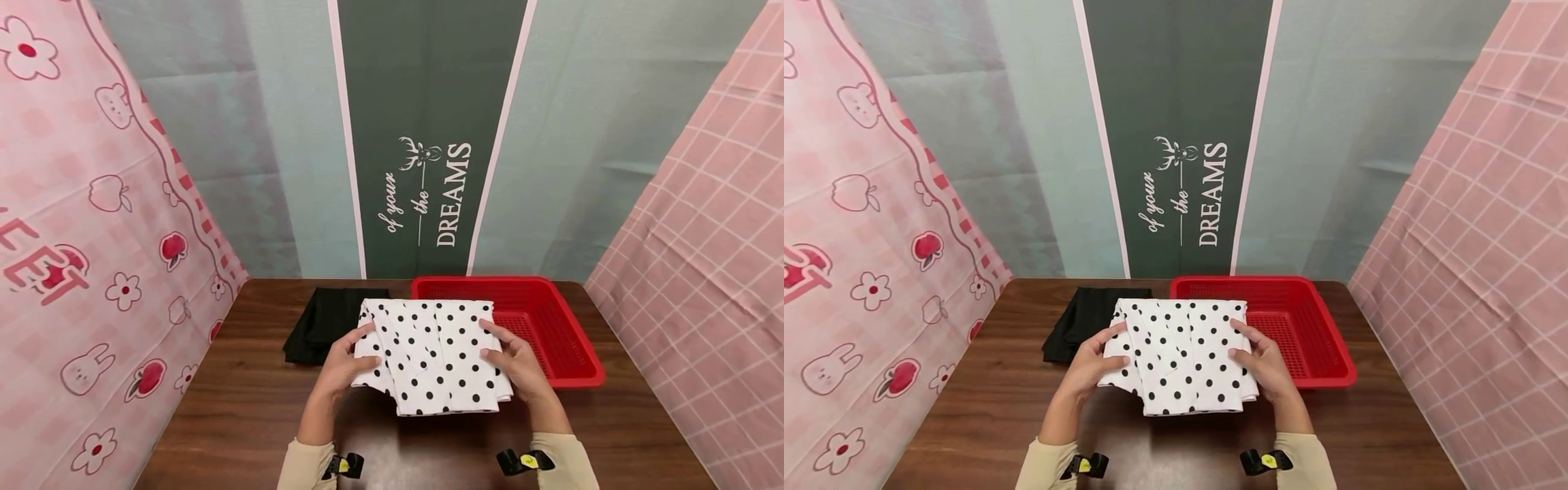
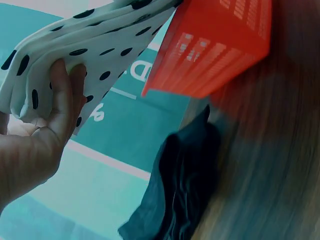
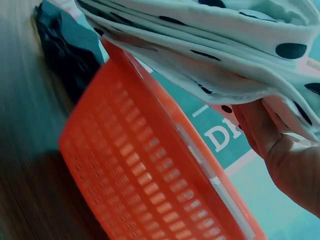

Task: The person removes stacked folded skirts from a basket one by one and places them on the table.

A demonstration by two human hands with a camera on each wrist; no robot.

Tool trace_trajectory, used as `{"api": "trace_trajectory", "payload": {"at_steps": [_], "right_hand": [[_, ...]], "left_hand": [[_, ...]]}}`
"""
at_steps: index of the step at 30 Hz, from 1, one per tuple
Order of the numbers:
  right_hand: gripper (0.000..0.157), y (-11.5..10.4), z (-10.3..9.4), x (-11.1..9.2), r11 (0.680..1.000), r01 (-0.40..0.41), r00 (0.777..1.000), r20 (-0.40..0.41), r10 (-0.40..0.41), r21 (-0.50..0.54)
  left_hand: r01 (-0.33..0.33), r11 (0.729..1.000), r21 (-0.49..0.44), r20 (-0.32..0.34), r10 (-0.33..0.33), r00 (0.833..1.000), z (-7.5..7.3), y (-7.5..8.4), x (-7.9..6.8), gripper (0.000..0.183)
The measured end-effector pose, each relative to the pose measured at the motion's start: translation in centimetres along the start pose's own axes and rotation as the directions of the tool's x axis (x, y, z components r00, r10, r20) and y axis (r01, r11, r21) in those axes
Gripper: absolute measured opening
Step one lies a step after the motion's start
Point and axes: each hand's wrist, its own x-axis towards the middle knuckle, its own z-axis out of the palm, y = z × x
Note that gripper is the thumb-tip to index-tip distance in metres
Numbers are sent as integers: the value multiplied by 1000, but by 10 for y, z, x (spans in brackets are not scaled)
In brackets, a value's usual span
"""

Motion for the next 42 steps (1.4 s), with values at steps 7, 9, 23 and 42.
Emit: {"api": "trace_trajectory", "payload": {"at_steps": [7,9,23,42], "right_hand": [[64,5,23,2,998,25,993,112,-31,58],[66,7,30,3,998,23,992,124,-31,66],[63,18,83,7,999,-25,983,182,29,-23],[59,45,140,-3,997,62,977,209,-50,-52]], "left_hand": [[9,1000,23,-51,-8,999,-23,-4,-13,62],[23,999,34,-64,-21,998,-30,-5,-17,62],[83,991,109,-139,-68,988,-77,-12,-44,59],[126,992,-8,-280,-124,952,-103,-36,-76,61]]}}
